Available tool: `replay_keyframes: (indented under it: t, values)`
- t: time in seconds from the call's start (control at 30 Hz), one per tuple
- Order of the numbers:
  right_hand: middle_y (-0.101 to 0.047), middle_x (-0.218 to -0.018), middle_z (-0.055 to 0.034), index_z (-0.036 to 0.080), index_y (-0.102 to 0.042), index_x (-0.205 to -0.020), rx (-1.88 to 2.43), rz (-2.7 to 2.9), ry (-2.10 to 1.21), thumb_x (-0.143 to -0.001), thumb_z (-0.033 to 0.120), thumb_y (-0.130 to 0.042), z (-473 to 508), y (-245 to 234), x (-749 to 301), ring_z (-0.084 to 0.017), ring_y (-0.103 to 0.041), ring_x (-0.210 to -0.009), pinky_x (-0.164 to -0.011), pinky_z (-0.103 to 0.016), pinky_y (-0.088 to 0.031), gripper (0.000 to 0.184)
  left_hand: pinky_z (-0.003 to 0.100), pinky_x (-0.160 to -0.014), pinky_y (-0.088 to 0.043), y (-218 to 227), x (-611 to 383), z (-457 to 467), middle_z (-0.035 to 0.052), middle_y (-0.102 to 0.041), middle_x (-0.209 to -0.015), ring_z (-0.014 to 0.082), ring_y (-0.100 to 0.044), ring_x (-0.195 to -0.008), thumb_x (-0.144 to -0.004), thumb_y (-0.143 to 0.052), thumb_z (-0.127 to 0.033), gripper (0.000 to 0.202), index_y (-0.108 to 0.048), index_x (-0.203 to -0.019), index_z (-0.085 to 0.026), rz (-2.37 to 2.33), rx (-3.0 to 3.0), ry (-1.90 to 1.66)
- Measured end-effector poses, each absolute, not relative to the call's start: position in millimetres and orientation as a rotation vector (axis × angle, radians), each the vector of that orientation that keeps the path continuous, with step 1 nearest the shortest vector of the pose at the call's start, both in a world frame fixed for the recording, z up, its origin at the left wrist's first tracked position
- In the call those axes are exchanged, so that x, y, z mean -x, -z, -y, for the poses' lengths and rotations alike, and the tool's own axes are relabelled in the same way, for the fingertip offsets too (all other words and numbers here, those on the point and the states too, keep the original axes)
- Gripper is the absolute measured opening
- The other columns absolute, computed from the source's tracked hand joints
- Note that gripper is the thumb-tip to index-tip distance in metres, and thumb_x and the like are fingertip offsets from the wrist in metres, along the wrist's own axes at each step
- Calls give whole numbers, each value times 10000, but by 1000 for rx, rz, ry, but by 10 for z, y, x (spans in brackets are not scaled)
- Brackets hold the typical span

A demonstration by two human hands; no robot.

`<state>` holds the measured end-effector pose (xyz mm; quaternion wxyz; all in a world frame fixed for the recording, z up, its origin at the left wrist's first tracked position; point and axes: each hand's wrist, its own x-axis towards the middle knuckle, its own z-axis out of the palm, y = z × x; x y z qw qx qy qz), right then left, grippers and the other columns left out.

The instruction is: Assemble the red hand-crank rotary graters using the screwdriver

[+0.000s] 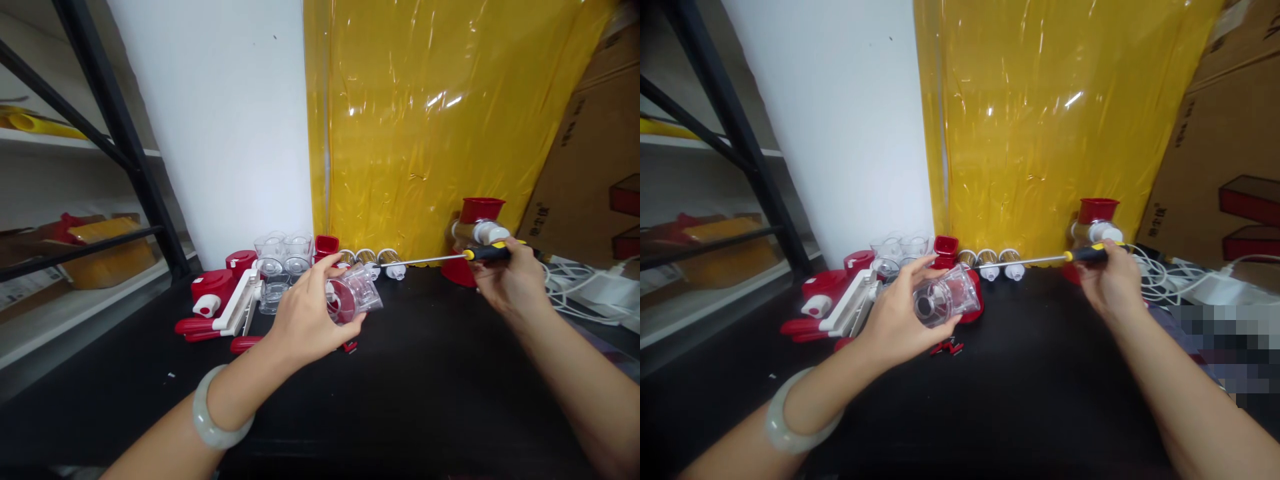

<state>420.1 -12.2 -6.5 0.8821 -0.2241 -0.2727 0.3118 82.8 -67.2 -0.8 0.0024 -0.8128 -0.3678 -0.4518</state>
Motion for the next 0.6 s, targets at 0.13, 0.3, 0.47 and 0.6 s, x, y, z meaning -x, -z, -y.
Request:
replay_keyframes:
  t: [0.13,0.3,0.47,0.6]
  values:
    - [-520,-782,33,175,-515,-796,455,587,-630,-716,155,-595,122,87,-4197,-94,-541,-648,-458,-190,-491,115,470,-927,-514,10,-833,676,99,-654,-1204,306,-619,-1129,-663,-768,-363,862,-332,-1396,-239,1153,2549,1406]
    - [-522,-775,35,176,-503,-782,487,597,-647,-715,174,-608,123,99,-4169,-90,-535,-620,-441,-182,-474,125,470,-942,-505,15,-843,678,98,-659,-1193,307,-622,-1117,-664,-768,-366,844,-351,-1387,-237,1130,2547,1388]
    - [-542,-786,28,173,-512,-780,492,591,-650,-725,154,-564,133,73,-4166,-96,-545,-619,-430,-190,-470,77,474,-946,-501,25,-845,670,104,-659,-1188,312,-620,-1117,-665,-769,-357,840,-355,-1385,-231,1125,2547,1387]
    - [-538,-757,22,173,-506,-749,457,573,-632,-749,140,-481,157,-3,-4232,-102,-547,-605,-396,-181,-445,41,472,-901,-518,-15,-829,660,100,-654,-1189,315,-628,-1105,-655,-775,-367,847,-347,-1375,-242,1213,2589,1420]
